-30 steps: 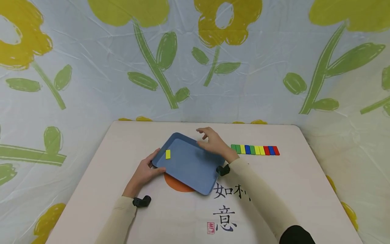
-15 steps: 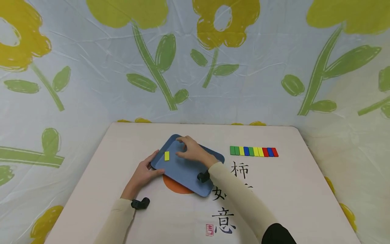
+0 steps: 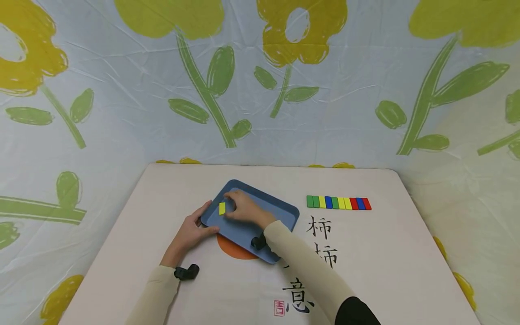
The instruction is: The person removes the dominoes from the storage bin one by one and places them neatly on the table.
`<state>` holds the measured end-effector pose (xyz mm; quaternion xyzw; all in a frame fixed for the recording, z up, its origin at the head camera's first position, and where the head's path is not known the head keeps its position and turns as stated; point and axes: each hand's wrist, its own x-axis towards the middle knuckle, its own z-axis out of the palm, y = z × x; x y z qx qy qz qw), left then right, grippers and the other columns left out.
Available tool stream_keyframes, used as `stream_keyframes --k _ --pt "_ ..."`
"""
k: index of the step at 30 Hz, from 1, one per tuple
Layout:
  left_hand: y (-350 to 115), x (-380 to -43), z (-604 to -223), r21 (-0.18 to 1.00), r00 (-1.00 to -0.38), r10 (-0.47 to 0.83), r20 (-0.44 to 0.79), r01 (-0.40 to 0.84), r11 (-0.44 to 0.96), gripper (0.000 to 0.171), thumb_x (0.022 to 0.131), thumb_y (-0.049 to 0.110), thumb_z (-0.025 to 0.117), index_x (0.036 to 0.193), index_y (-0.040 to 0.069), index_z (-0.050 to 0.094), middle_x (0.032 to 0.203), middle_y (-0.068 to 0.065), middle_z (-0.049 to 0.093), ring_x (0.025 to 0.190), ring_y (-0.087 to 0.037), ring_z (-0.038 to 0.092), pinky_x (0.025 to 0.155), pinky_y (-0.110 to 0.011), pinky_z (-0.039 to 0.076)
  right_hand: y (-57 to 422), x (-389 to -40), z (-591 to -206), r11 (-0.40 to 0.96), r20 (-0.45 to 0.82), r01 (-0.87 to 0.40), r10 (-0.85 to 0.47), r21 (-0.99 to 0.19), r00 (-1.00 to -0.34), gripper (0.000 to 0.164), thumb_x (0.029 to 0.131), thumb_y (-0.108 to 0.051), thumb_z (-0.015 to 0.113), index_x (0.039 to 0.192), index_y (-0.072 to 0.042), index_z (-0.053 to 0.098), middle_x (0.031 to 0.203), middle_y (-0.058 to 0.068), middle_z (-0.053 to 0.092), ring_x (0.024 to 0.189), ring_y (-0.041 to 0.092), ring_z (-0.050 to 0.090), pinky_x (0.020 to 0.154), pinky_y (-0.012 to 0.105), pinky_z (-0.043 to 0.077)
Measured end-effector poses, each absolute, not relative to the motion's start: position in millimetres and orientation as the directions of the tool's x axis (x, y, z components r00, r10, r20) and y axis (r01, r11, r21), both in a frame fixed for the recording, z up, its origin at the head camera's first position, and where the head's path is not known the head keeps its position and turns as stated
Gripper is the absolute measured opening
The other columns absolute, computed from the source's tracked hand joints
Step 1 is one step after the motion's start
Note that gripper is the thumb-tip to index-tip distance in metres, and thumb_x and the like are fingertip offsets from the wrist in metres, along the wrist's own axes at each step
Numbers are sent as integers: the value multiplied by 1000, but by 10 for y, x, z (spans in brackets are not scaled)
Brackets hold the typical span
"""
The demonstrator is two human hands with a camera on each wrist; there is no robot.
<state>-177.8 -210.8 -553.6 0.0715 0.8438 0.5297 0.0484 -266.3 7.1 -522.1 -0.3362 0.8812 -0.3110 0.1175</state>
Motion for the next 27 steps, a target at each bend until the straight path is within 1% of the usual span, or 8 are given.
stream_keyframes --k 3,6,10,14,17,20,23,27 --pt "-2107 -1779 -5534 907 -986 168 -3 68 417 90 78 31 81 152 30 29 159 -4 27 146 -28 27 114 -48 30 21 -2658 -5237 592 3 -533 -667 -605 -745 63 86 -33 70 140 -9 48 125 6 55 94 11 53 82 24 50" --pt "-2105 -1781 -5542 912 -986 164 -6 62 405 90 78 28 81 152 29 29 158 -4 27 146 -27 26 114 -47 30 -19 -2644 -5265 603 -6 -532 -665 -594 -747 62 86 -32 70 140 -9 49 123 5 54 94 12 52 83 25 50" --pt "-2088 -1769 -5526 911 -985 170 -5 65 407 90 80 23 80 153 21 28 159 -8 26 146 -30 26 114 -48 29 -59 -2631 -5305 620 -15 -522 -652 -586 -758 60 86 -31 71 139 -9 51 120 6 54 90 12 52 78 24 48" --pt "-2038 -1713 -5382 912 -984 178 0 73 403 89 80 20 79 153 12 28 158 -13 26 145 -33 26 113 -49 29 -78 -2632 -5332 631 -3 -525 -641 -571 -768 57 87 -30 70 137 -9 52 122 5 55 96 12 54 85 25 50" --pt "-2009 -1676 -5261 910 -983 186 3 79 407 89 80 20 79 152 9 28 157 -15 27 145 -34 26 113 -50 30 -84 -2632 -5346 635 7 -530 -637 -563 -771 55 87 -29 71 136 -9 54 124 5 57 106 13 56 94 28 49" --pt "-2003 -1663 -5210 908 -982 188 0 78 411 89 80 21 79 152 9 29 157 -14 27 145 -33 26 113 -49 29 -81 -2634 -5347 632 11 -528 -635 -567 -772 54 87 -29 71 134 -9 55 126 5 57 112 14 56 99 29 48" --pt "-2000 -1659 -5200 910 -983 185 -4 73 408 89 80 22 80 152 9 29 158 -14 27 146 -32 25 114 -48 28 -63 -2639 -5322 620 8 -522 -639 -586 -769 54 87 -29 71 134 -9 55 126 6 56 112 15 55 98 29 48" --pt "-2046 -1715 -5352 911 -985 174 -6 66 406 90 80 23 80 153 16 28 158 -11 26 146 -31 24 115 -48 28 -28 -2651 -5269 605 5 -513 -644 -609 -765 54 87 -30 71 134 -7 56 126 9 54 108 16 55 96 30 49"
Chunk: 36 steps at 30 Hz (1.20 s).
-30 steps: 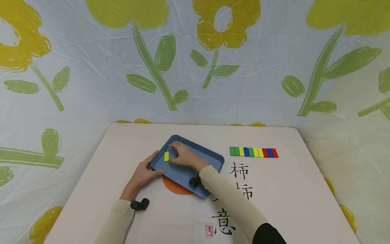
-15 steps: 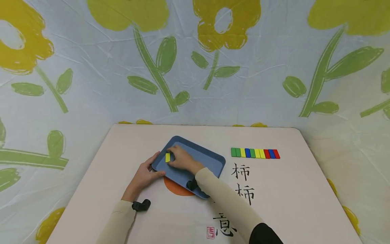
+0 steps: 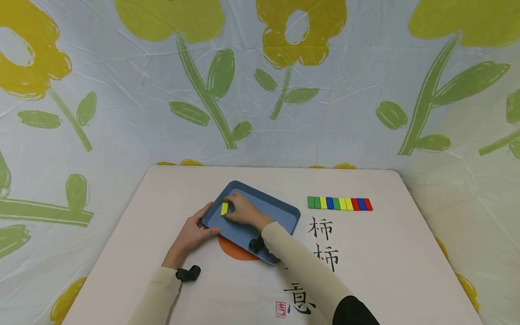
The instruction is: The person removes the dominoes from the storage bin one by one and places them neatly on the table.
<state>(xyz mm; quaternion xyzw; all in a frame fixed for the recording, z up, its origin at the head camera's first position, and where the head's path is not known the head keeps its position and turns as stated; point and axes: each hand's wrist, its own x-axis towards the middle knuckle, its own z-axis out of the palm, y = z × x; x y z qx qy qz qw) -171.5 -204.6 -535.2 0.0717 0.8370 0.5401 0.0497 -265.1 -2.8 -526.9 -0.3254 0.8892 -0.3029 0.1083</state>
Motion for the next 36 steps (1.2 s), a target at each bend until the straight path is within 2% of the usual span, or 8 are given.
stream_keyframes --k 5,9,12,21,36 --pt "-2099 -1769 -5513 912 -987 162 4 70 404 89 79 28 81 152 28 30 158 -6 27 145 -29 27 115 -48 30 26 -2668 -5259 603 0 -507 -643 -616 -766 52 86 -32 70 131 -8 59 124 8 53 99 14 52 87 26 49" --pt "-2104 -1769 -5520 912 -988 156 -2 62 405 89 78 29 81 151 31 31 158 -6 27 145 -28 27 115 -48 29 68 -2675 -5240 599 -2 -497 -640 -628 -769 50 86 -33 71 129 -10 61 123 8 52 93 12 51 80 24 49" --pt "-2099 -1767 -5513 910 -988 154 -13 52 412 89 79 26 81 152 29 29 159 -6 26 146 -28 25 115 -47 29 110 -2679 -5214 591 8 -493 -636 -639 -772 48 85 -32 71 128 -12 62 121 7 52 91 13 50 77 24 48" --pt "-1992 -1665 -5218 910 -984 172 -34 40 412 88 82 17 77 153 12 26 158 -15 25 146 -35 23 115 -51 28 275 -2712 -5130 578 28 -496 -633 -648 -774 49 87 -31 69 131 -11 59 121 7 54 83 12 52 71 24 48" --pt "-1995 -1652 -5211 911 -985 164 -50 22 411 91 80 23 80 153 14 28 158 -11 26 147 -31 22 116 -47 27 730 -2847 -4860 578 25 -475 -618 -664 -786 49 88 -26 68 132 -9 57 124 9 52 83 15 52 70 27 49"
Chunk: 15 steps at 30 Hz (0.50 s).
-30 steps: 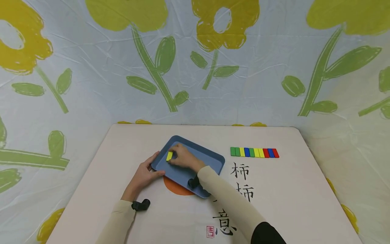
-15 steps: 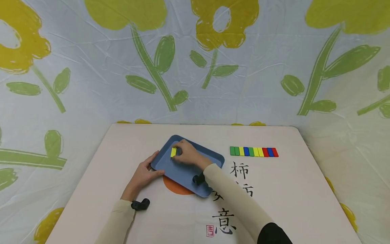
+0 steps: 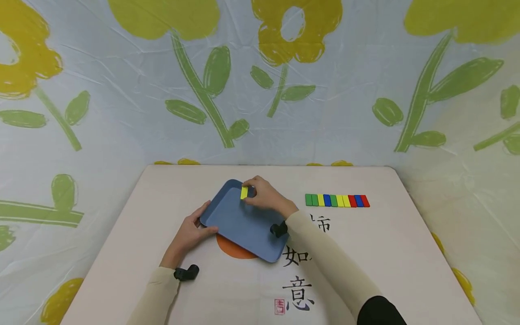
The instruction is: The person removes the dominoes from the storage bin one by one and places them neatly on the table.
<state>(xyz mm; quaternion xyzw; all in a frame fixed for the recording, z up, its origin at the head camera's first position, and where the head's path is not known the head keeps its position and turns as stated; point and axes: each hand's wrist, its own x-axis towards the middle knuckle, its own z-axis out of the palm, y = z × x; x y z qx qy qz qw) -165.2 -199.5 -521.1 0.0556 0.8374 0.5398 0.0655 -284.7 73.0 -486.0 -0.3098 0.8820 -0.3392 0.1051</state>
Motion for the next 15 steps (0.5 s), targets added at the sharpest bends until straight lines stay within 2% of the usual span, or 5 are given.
stream_keyframes --k 7,15 --pt "-2050 -1729 -5368 914 -986 160 -41 28 405 90 80 21 80 153 16 27 159 -12 25 146 -32 23 115 -49 26 999 -2904 -4811 610 17 -446 -578 -655 -816 50 88 -28 67 133 -8 56 123 11 52 87 18 54 72 31 50" --pt "-2109 -1764 -5533 916 -988 151 -38 26 401 90 78 29 81 151 32 30 158 -4 27 146 -28 26 115 -47 29 1431 -2911 -4816 639 6 -405 -531 -655 -847 48 88 -29 65 132 -13 57 123 7 52 92 20 52 71 33 49"
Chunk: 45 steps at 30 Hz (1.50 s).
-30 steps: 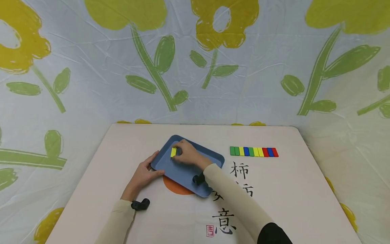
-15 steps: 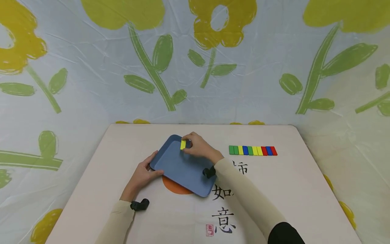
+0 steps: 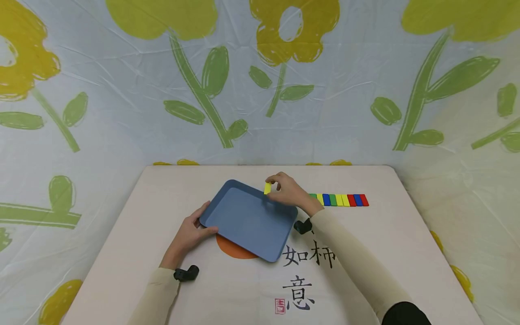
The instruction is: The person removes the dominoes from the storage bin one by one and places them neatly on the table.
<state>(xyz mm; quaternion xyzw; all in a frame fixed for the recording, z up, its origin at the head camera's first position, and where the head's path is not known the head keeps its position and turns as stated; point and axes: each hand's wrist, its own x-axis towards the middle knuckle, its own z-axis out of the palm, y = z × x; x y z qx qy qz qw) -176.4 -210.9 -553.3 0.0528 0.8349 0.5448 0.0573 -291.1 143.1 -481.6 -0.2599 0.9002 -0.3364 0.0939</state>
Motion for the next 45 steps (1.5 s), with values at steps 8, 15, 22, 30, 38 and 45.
stream_keyframes --k 8,15,22,30,38,45 --pt "-2112 -1758 -5537 910 -989 147 -32 32 414 89 77 33 82 151 34 31 158 -2 28 145 -27 28 115 -43 31 1939 -2855 -4786 666 2 -367 -481 -649 -877 50 87 -28 68 131 -9 58 125 11 52 92 23 53 68 33 49" --pt "-2068 -1726 -5462 916 -987 154 -52 14 401 90 79 27 81 153 25 28 159 -7 24 146 -30 24 115 -47 28 2362 -2763 -4812 691 14 -329 -419 -644 -908 49 86 -27 71 129 -7 60 124 17 51 92 30 51 63 31 46" --pt "-2086 -1733 -5569 915 -989 143 -41 20 402 90 77 32 82 151 33 31 159 -5 26 147 -27 24 116 -45 28 2751 -2687 -4891 743 10 -294 -360 -601 -933 49 84 -26 73 129 -8 60 121 15 56 90 29 53 65 31 45" --pt "-2086 -1745 -5537 913 -990 135 -43 16 408 90 77 32 82 151 33 31 158 -2 27 146 -25 24 116 -46 27 3120 -2632 -4969 769 -3 -232 -290 -595 -957 47 85 -23 72 128 -9 61 122 17 55 94 30 58 67 31 48" --pt "-2087 -1760 -5536 923 -989 140 -48 10 386 90 77 31 82 151 33 31 158 -4 27 146 -27 24 116 -48 27 3470 -2582 -4977 802 -15 -177 -226 -571 -974 47 87 -24 68 129 -5 58 125 22 53 97 35 57 74 39 51" --pt "-2094 -1755 -5548 914 -989 136 -53 7 405 90 78 27 81 152 30 30 158 -5 27 146 -28 25 116 -47 28 3773 -2576 -5045 831 -55 -118 -175 -543 -983 48 89 -27 67 130 -4 56 127 24 52 102 37 55 75 40 53"
